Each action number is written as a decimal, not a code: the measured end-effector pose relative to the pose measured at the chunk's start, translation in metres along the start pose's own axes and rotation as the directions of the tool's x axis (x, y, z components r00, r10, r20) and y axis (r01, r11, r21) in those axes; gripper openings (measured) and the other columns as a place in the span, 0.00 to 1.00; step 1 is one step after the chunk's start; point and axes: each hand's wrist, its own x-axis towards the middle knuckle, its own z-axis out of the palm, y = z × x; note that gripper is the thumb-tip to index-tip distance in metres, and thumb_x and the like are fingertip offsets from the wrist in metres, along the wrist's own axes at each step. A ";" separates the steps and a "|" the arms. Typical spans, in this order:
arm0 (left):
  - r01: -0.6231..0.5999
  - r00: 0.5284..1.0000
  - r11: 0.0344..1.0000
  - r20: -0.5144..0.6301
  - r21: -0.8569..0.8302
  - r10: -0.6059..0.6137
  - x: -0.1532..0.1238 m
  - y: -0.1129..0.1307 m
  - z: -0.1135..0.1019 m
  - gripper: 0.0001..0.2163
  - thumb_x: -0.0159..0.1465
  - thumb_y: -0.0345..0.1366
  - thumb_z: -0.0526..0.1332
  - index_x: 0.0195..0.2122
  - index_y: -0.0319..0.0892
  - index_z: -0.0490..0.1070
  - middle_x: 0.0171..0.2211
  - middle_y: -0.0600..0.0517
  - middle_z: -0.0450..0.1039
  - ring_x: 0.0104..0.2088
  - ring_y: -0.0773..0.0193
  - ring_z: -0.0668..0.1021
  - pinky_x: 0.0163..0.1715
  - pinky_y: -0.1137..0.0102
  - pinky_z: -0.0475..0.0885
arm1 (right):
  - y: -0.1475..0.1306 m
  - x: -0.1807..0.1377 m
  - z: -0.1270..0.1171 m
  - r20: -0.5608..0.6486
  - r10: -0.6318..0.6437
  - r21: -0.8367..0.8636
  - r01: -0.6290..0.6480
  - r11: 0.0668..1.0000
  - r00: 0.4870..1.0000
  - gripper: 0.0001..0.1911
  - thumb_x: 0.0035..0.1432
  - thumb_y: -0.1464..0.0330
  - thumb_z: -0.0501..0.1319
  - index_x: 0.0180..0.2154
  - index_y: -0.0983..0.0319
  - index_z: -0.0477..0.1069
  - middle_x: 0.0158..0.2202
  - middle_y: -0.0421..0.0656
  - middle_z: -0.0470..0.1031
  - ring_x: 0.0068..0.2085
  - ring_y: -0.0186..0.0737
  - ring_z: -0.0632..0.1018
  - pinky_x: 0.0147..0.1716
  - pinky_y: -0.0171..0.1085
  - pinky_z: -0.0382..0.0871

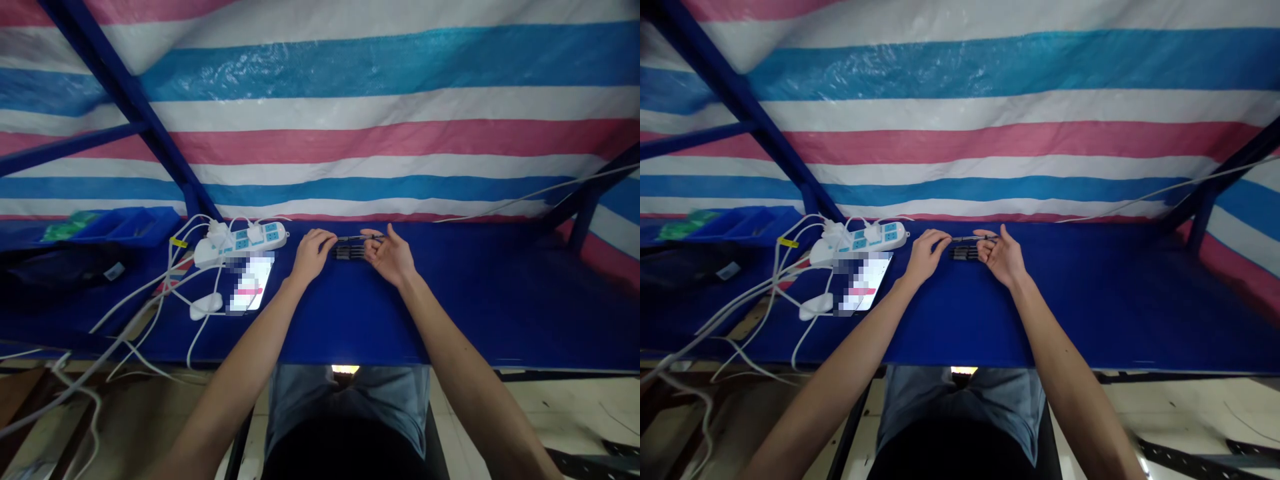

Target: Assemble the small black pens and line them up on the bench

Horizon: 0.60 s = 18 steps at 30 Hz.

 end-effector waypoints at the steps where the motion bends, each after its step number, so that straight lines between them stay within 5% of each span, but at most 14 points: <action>1: -0.004 1.000 1.000 0.001 -0.011 0.004 0.000 0.000 0.000 0.09 0.74 0.38 0.59 0.43 0.44 0.78 0.42 0.50 0.81 0.46 0.58 0.79 0.50 0.60 0.72 | 0.000 -0.001 0.001 0.026 0.000 0.028 -0.001 1.000 1.000 0.24 0.69 0.48 0.55 0.38 0.60 0.76 0.24 0.39 0.66 0.22 0.34 0.63 0.26 0.37 0.61; 4: -0.018 1.000 1.000 0.016 -0.011 0.018 0.001 -0.001 0.000 0.08 0.74 0.38 0.60 0.43 0.44 0.78 0.43 0.50 0.80 0.46 0.57 0.78 0.52 0.59 0.72 | 0.001 -0.002 0.003 0.085 -0.013 0.058 0.008 0.998 0.996 0.20 0.70 0.52 0.59 0.33 0.59 0.73 0.21 0.34 0.55 0.21 0.31 0.56 0.23 0.34 0.57; 12: -0.032 0.999 0.999 0.021 0.004 0.032 0.001 0.000 0.001 0.08 0.73 0.40 0.61 0.42 0.45 0.79 0.42 0.50 0.80 0.46 0.58 0.77 0.52 0.59 0.72 | -0.002 -0.001 0.000 -0.003 -0.086 -0.110 0.085 0.990 0.996 0.26 0.67 0.42 0.56 0.35 0.57 0.72 0.21 0.34 0.52 0.21 0.33 0.54 0.23 0.36 0.56; 15: 0.004 1.000 1.000 0.019 0.007 -0.004 0.002 0.002 0.001 0.09 0.73 0.40 0.61 0.41 0.45 0.80 0.41 0.50 0.82 0.46 0.57 0.77 0.52 0.60 0.73 | -0.004 -0.001 -0.002 -0.037 -0.099 -0.283 0.085 0.955 0.994 0.34 0.64 0.36 0.50 0.38 0.58 0.75 0.22 0.36 0.59 0.21 0.34 0.58 0.23 0.38 0.55; 18: 0.053 0.999 0.998 -0.003 0.016 -0.053 0.007 0.002 0.002 0.09 0.73 0.41 0.62 0.43 0.46 0.81 0.42 0.51 0.83 0.46 0.57 0.78 0.51 0.59 0.73 | -0.004 0.003 -0.007 -0.074 -0.189 -0.475 0.132 0.870 0.979 0.31 0.60 0.39 0.59 0.43 0.59 0.76 0.26 0.38 0.68 0.22 0.34 0.63 0.23 0.37 0.54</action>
